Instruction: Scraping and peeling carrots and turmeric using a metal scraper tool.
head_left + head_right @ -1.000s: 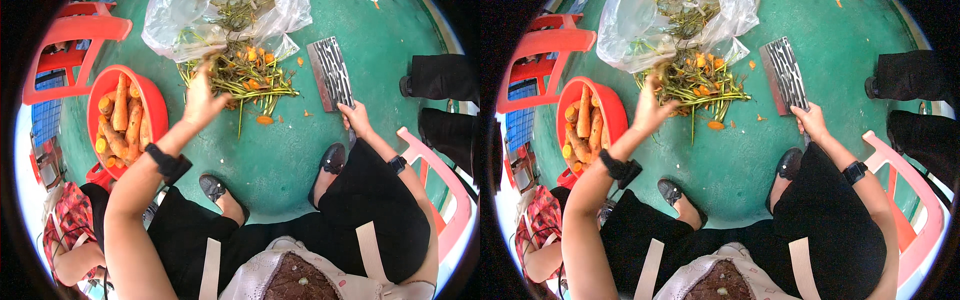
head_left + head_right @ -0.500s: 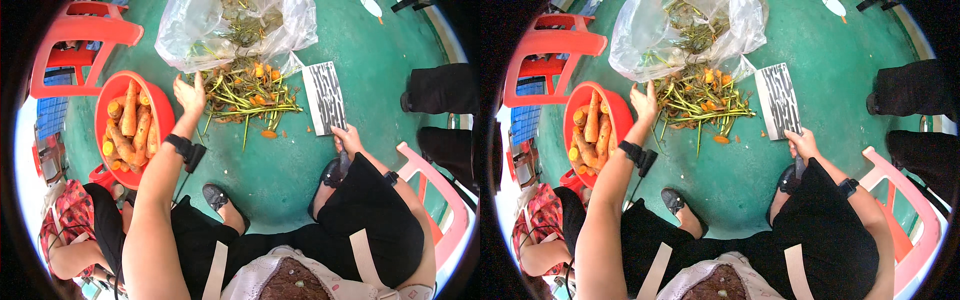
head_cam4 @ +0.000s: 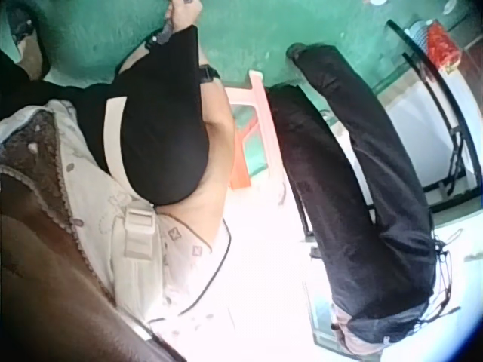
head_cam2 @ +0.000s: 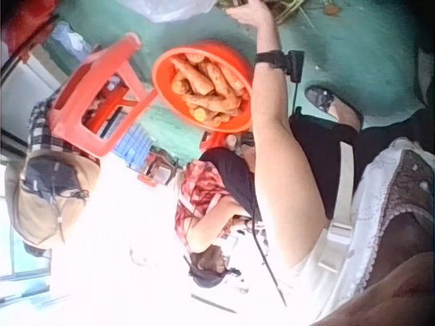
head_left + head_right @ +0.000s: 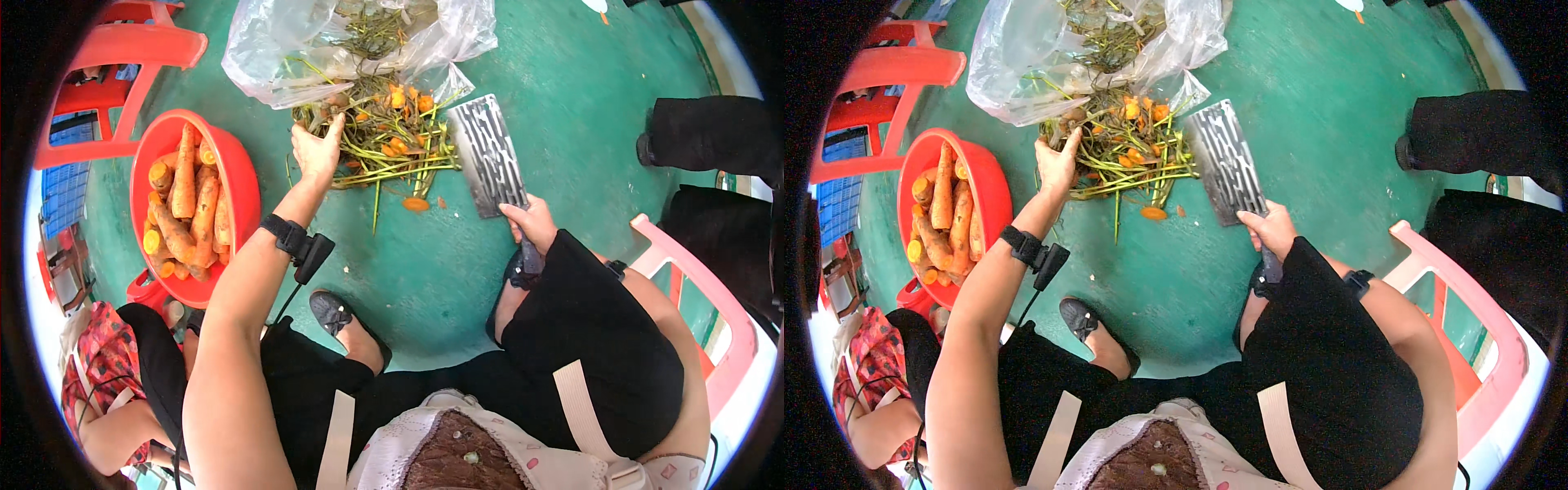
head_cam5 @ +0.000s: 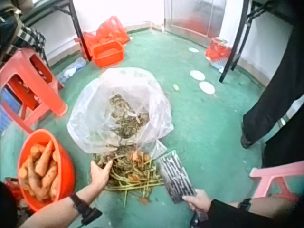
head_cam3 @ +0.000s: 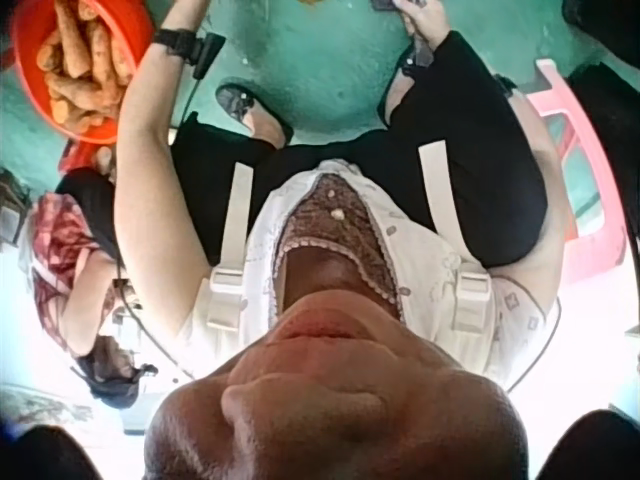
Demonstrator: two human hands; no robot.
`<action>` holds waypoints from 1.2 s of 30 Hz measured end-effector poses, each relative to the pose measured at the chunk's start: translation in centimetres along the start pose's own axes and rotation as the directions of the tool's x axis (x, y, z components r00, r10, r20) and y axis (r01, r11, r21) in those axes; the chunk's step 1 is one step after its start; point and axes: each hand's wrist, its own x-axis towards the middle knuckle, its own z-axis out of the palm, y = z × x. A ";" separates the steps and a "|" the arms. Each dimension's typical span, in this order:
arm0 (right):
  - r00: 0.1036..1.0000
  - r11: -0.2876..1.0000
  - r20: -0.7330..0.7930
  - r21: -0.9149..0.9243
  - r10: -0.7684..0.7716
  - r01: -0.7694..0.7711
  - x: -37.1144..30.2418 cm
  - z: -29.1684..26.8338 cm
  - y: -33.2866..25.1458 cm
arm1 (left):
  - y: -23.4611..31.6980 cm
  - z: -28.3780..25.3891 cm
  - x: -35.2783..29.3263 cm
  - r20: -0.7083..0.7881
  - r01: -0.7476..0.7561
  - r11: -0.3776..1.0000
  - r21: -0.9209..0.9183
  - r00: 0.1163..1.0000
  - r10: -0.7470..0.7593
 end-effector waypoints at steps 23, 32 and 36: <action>0.987 0.996 0.160 -0.081 -0.008 0.021 -0.8 3.1 -0.8 | 1.0 0.9 -3.9 0.021 -0.036 0.990 0.139 0.999 0.033; 0.972 0.991 0.230 -0.136 0.043 -0.011 -1.6 5.1 -1.8 | 4.0 3.6 -12.7 0.089 0.060 0.998 0.012 0.994 -0.061; 0.974 0.980 0.224 -0.197 0.012 0.034 -2.2 5.1 -2.8 | 4.6 4.2 -12.9 0.097 0.061 0.997 0.049 0.993 -0.066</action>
